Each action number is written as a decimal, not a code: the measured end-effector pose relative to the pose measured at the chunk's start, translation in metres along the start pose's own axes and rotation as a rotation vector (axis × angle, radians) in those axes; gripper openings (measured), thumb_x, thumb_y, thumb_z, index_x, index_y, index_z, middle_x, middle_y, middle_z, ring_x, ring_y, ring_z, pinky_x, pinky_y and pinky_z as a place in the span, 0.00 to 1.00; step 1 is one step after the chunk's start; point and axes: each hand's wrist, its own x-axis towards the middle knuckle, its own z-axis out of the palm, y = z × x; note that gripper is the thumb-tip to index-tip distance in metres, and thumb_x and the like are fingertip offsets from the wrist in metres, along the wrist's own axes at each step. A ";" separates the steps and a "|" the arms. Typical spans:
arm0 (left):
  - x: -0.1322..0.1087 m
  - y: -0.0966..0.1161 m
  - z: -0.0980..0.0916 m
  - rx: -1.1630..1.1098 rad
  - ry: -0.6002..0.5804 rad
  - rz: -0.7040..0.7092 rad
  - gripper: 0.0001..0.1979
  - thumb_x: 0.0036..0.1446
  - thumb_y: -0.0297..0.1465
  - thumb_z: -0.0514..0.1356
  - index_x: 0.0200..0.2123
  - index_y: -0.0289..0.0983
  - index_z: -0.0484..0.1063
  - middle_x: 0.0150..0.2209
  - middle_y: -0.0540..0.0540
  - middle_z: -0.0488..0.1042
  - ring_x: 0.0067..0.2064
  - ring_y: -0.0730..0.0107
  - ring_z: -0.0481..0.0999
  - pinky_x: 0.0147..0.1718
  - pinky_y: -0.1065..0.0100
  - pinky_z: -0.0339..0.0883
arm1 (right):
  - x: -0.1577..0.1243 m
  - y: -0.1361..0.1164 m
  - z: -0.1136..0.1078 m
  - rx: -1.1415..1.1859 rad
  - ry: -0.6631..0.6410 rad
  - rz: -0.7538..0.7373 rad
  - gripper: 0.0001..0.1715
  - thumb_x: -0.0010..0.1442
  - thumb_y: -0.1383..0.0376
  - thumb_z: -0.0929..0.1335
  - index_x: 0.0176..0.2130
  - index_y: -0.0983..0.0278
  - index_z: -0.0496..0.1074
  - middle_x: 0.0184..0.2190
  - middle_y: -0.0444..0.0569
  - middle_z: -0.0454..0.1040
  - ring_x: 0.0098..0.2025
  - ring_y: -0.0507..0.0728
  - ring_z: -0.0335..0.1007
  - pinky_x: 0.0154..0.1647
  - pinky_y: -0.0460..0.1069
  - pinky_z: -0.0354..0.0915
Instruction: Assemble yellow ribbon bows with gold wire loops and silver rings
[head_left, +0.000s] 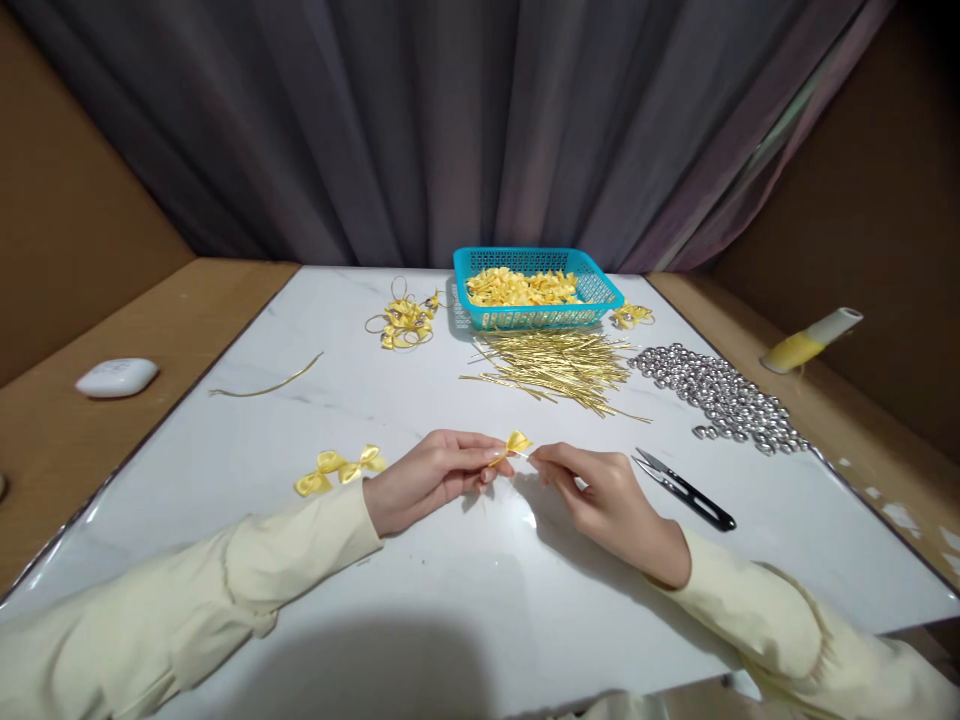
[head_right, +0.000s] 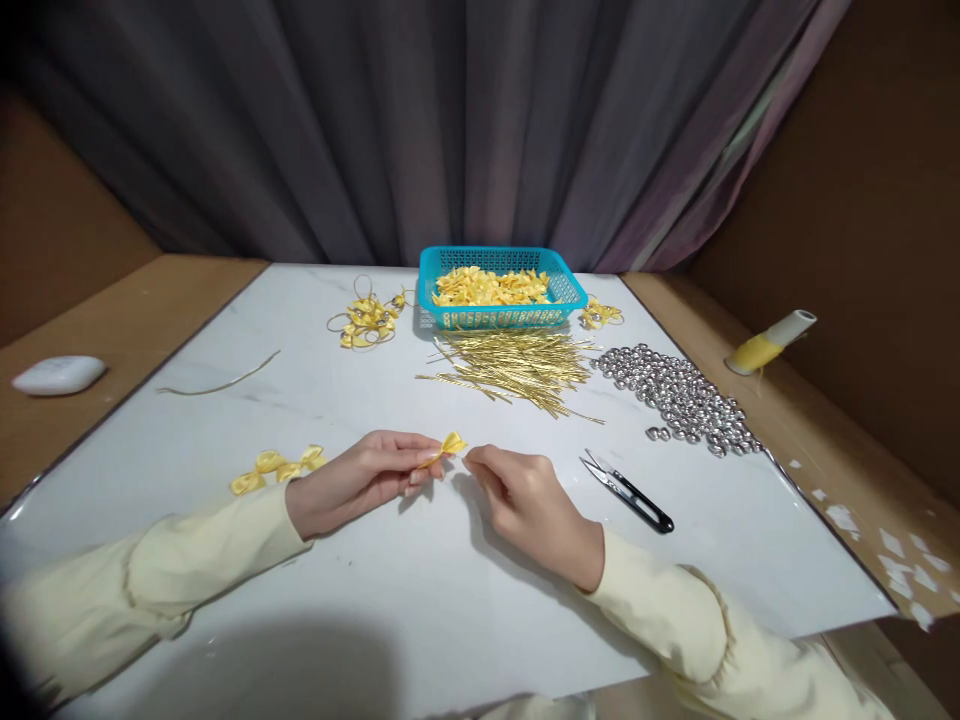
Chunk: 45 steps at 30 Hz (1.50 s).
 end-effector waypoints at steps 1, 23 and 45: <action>0.000 0.000 0.000 -0.001 -0.001 -0.001 0.07 0.50 0.29 0.62 0.30 0.30 0.76 0.29 0.44 0.73 0.26 0.79 0.62 0.28 0.75 0.60 | 0.000 0.000 0.000 0.001 0.000 0.002 0.11 0.59 0.71 0.58 0.34 0.67 0.69 0.22 0.47 0.72 0.22 0.50 0.65 0.25 0.43 0.60; 0.000 0.000 0.000 -0.004 -0.017 -0.020 0.07 0.49 0.27 0.62 0.32 0.30 0.76 0.29 0.44 0.73 0.26 0.79 0.62 0.30 0.74 0.61 | 0.000 0.000 0.000 -0.019 -0.007 -0.013 0.12 0.57 0.72 0.58 0.32 0.67 0.70 0.21 0.47 0.71 0.20 0.49 0.63 0.23 0.42 0.58; -0.001 -0.003 0.001 0.113 -0.024 0.002 0.07 0.49 0.27 0.61 0.31 0.30 0.76 0.32 0.41 0.76 0.26 0.77 0.65 0.28 0.74 0.61 | 0.002 -0.003 0.001 -0.026 -0.131 0.015 0.12 0.52 0.76 0.59 0.30 0.67 0.70 0.16 0.41 0.62 0.17 0.47 0.49 0.20 0.43 0.50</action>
